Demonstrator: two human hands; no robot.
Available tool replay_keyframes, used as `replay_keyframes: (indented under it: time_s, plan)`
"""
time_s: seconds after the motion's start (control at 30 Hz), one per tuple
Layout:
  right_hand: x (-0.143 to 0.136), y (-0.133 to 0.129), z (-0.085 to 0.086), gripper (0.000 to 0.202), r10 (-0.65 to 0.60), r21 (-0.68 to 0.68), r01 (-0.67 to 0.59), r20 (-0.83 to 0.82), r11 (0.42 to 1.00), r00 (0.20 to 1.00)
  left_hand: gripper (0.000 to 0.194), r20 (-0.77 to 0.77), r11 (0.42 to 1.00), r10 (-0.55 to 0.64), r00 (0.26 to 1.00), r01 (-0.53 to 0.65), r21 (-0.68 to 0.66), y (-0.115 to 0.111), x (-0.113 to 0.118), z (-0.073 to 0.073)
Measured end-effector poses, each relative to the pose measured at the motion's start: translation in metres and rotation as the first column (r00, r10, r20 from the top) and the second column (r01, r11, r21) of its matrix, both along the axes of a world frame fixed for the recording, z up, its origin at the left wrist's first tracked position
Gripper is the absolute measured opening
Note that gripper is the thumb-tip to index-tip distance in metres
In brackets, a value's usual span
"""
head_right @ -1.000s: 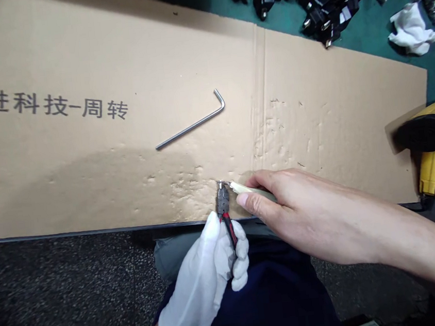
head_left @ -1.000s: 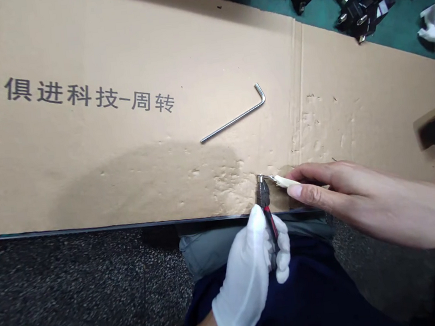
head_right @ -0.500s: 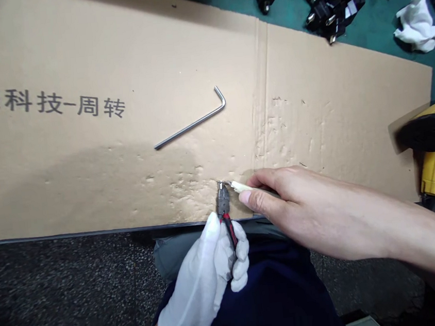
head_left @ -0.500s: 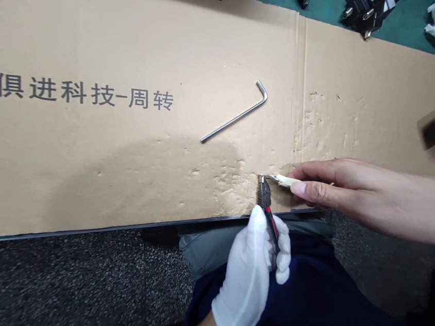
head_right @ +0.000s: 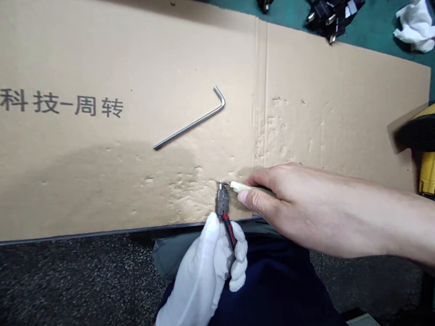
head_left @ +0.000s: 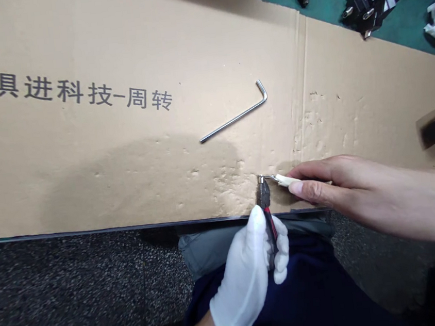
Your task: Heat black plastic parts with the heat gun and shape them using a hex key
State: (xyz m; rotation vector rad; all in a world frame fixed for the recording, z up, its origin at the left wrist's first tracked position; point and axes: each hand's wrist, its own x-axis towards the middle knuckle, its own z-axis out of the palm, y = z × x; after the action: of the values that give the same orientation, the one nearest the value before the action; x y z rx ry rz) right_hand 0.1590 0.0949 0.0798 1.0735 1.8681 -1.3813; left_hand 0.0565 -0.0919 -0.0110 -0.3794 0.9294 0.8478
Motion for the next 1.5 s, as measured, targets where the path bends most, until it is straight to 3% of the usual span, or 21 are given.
replay_keyframes:
  time_s: [0.53, 0.63, 0.83, 1.1, 1.3, 1.5]
  plan:
    - [-0.019, 0.012, 0.005, 0.040, 0.086, -0.017, -0.085, 0.117, 0.996, 0.989, 0.060, -0.179, 0.971, -0.173, 0.968, 0.198, 0.134, 0.008, -0.010, 0.005]
    - [-0.020, 0.012, 0.005, 0.038, 0.104, -0.012, -0.103, 0.126, 0.995, 0.987, 0.059, -0.169, 0.969, -0.186, 0.968, 0.209, 0.135, 0.009, -0.011, 0.004]
    - [-0.029, 0.014, 0.005, 0.045, 0.274, -0.046, -0.270, 0.161, 0.962, 0.948, 0.059, -0.135, 0.973, -0.174, 0.975, 0.192, 0.130, 0.007, -0.011, 0.003]
    - [-0.025, 0.007, -0.003, 0.050, 0.252, 0.010, -0.265, 0.273, 0.964, 0.928, 0.058, -0.146, 0.963, -0.177, 0.973, 0.202, 0.180, 0.006, -0.014, 0.001]
    - [-0.012, 0.002, -0.013, 0.049, 0.188, 0.049, -0.205, 0.241, 0.977, 0.952, 0.061, -0.026, 0.972, -0.113, 0.993, 0.116, 0.207, 0.001, -0.013, -0.008]
    - [-0.010, 0.000, -0.019, 0.053, 0.185, 0.085, -0.206, 0.205, 0.975, 0.961, 0.062, 0.261, 0.988, -0.069, 0.963, 0.031, 0.148, 0.003, -0.017, -0.019]
